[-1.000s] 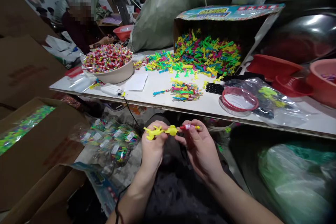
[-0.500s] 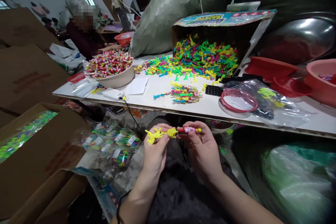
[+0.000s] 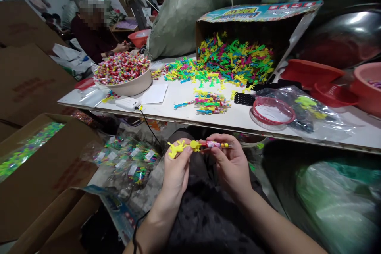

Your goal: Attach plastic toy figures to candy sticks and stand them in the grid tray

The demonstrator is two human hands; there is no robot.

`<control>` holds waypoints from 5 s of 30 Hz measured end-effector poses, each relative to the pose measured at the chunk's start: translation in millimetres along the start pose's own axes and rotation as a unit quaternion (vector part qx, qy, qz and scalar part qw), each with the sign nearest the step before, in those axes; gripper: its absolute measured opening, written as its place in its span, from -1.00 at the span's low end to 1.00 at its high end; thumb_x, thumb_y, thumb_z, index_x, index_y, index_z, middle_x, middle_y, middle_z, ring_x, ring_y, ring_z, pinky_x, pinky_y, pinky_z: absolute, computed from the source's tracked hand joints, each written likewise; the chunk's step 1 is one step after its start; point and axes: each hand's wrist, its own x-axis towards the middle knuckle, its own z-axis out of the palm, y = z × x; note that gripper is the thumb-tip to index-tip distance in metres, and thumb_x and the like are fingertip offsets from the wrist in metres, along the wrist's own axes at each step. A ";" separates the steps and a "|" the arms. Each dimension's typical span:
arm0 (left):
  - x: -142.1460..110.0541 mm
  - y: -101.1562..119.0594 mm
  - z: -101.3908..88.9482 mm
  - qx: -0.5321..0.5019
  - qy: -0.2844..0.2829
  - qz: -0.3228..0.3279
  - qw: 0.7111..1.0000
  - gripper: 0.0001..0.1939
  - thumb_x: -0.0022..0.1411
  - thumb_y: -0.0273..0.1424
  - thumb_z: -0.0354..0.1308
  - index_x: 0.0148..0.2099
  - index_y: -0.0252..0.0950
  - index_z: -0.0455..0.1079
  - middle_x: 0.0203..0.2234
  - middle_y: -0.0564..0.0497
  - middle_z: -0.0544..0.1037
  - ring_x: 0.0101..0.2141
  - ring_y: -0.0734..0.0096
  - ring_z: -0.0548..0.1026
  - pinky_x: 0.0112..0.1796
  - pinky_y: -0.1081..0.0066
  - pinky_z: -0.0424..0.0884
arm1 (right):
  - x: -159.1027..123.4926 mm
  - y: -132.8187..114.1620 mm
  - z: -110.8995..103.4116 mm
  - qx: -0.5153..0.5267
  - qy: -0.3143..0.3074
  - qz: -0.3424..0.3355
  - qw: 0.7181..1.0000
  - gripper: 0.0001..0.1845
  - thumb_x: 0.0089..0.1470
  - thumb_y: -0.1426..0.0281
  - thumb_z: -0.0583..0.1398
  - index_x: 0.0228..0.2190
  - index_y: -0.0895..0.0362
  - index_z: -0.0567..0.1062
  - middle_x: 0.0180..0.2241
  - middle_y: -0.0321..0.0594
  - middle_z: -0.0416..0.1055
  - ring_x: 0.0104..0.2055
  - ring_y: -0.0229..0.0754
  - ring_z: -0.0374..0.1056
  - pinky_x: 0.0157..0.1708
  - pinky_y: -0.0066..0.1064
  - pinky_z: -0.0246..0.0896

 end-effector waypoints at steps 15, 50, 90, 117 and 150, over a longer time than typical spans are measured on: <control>5.7 -0.1 -8.1 0.023 -0.014 -0.087 0.996 -0.78 -0.16 -0.41 0.29 -0.38 -0.33 0.41 -0.46 0.07 0.49 -0.37 0.51 0.45 -0.20 0.47 0.33 | 6.3 2.0 -13.5 -0.139 -0.017 -0.010 0.990 -0.91 -0.05 0.42 0.24 -0.40 0.04 0.45 -0.34 -0.27 0.43 -0.25 -0.22 0.37 -0.24 -0.37 0.35; 68.7 -127.7 -113.8 -0.135 -0.211 -0.322 0.913 -0.63 0.18 -0.31 0.04 0.04 -0.23 0.27 -0.19 -0.06 0.40 -0.28 0.41 0.41 -0.22 0.40 0.30 | 195.2 39.7 -121.6 -0.647 0.010 -0.152 0.747 -0.77 0.03 0.28 0.15 -0.37 0.14 0.55 -0.26 -0.10 0.43 -0.13 -0.02 0.20 -0.11 -0.23 -0.04; 167.2 -22.7 -66.4 -0.074 -0.044 -0.134 0.987 -0.35 -0.14 -0.07 0.27 -0.01 -0.25 0.32 -0.15 -0.12 0.40 -0.22 0.26 0.40 -0.19 0.28 0.32 | 273.6 51.3 57.9 -0.415 -0.520 0.149 0.731 -0.83 -0.03 0.44 0.16 -0.32 0.17 0.33 -0.43 -0.28 0.39 -0.39 -0.33 0.31 -0.39 -0.52 0.20; 150.9 19.4 -130.6 -0.047 0.208 -0.077 0.974 -0.42 -0.26 -0.22 0.37 -0.15 -0.31 0.35 -0.22 -0.04 0.49 -0.17 0.34 0.43 -0.18 0.48 0.35 | 469.2 204.5 71.0 -0.852 -0.338 -0.197 0.347 -0.68 0.07 0.56 -0.04 -0.27 0.30 0.48 -0.10 0.08 0.26 -0.04 0.04 -0.01 -0.10 -0.20 -0.19; 12.8 22.7 -29.8 0.311 -0.047 0.229 0.921 -0.80 0.08 -0.29 0.12 -0.45 -0.33 0.36 -0.49 0.04 0.37 -0.44 0.50 0.33 -0.42 0.53 0.23 | 46.0 -8.4 8.7 0.040 -0.013 0.169 0.985 -0.75 -0.33 0.34 0.38 -0.49 0.10 0.51 -0.53 -0.31 0.41 -0.49 -0.27 0.32 -0.41 -0.40 0.26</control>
